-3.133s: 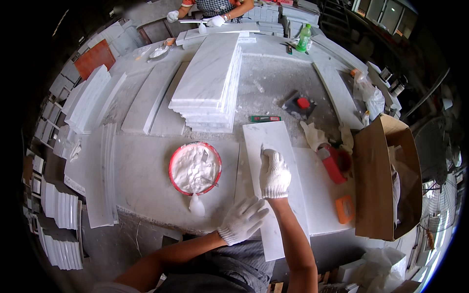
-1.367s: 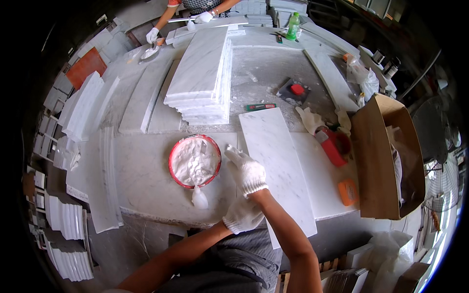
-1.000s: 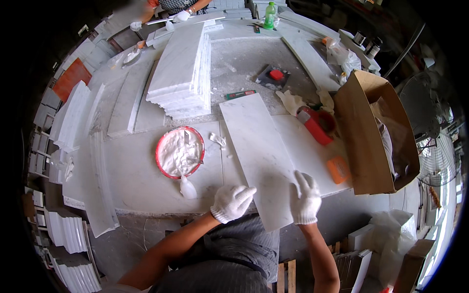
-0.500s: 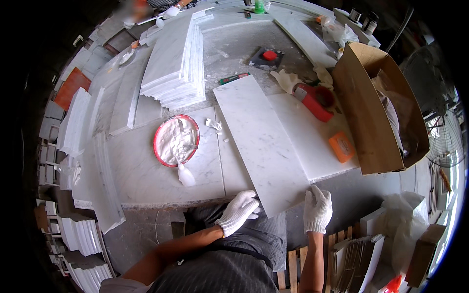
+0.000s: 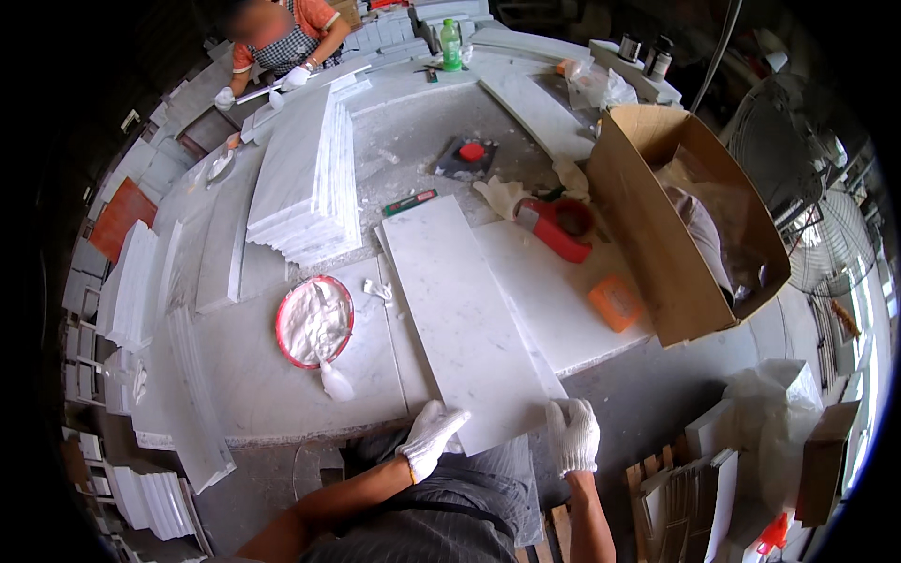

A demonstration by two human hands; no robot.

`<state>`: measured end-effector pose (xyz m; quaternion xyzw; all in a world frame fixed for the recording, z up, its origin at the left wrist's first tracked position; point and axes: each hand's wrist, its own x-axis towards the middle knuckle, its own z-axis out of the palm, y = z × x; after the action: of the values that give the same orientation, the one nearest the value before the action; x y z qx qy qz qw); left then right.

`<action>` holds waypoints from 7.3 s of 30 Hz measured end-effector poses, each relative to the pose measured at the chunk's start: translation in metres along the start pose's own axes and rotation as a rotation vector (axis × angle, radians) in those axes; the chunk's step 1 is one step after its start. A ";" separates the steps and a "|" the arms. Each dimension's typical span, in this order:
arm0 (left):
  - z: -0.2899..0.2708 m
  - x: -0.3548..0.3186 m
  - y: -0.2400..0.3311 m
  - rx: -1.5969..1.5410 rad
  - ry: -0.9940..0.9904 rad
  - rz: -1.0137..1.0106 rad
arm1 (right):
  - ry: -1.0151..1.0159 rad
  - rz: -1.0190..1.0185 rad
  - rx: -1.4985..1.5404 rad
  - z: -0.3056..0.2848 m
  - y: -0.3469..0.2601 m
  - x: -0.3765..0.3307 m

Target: The person applies a white paste to the edges of rectangular plaster panels using a small metal spatula, then smooths the edges with a sanding block. The person repeats this process on multiple panels, stacking finished pieces on the table.

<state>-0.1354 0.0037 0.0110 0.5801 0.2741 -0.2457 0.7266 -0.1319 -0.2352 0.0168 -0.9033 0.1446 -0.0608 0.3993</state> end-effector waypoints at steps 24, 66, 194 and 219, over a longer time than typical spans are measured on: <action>-0.047 -0.045 0.033 0.168 -0.117 0.446 | -0.312 0.063 0.432 0.059 -0.059 -0.011; -0.533 -0.273 -0.023 -0.298 0.583 0.588 | -1.086 -0.421 0.207 0.183 -0.172 -0.125; -0.040 0.071 0.051 0.839 0.435 1.217 | -0.523 -0.929 -0.344 0.067 -0.075 0.041; -0.032 -0.018 -0.025 0.686 -0.040 0.869 | -0.067 0.599 0.786 0.043 0.118 -0.061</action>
<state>-0.1690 0.0303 0.0005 0.8385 -0.0999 -0.0093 0.5355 -0.2050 -0.2613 -0.0987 -0.6048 0.3511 0.0356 0.7139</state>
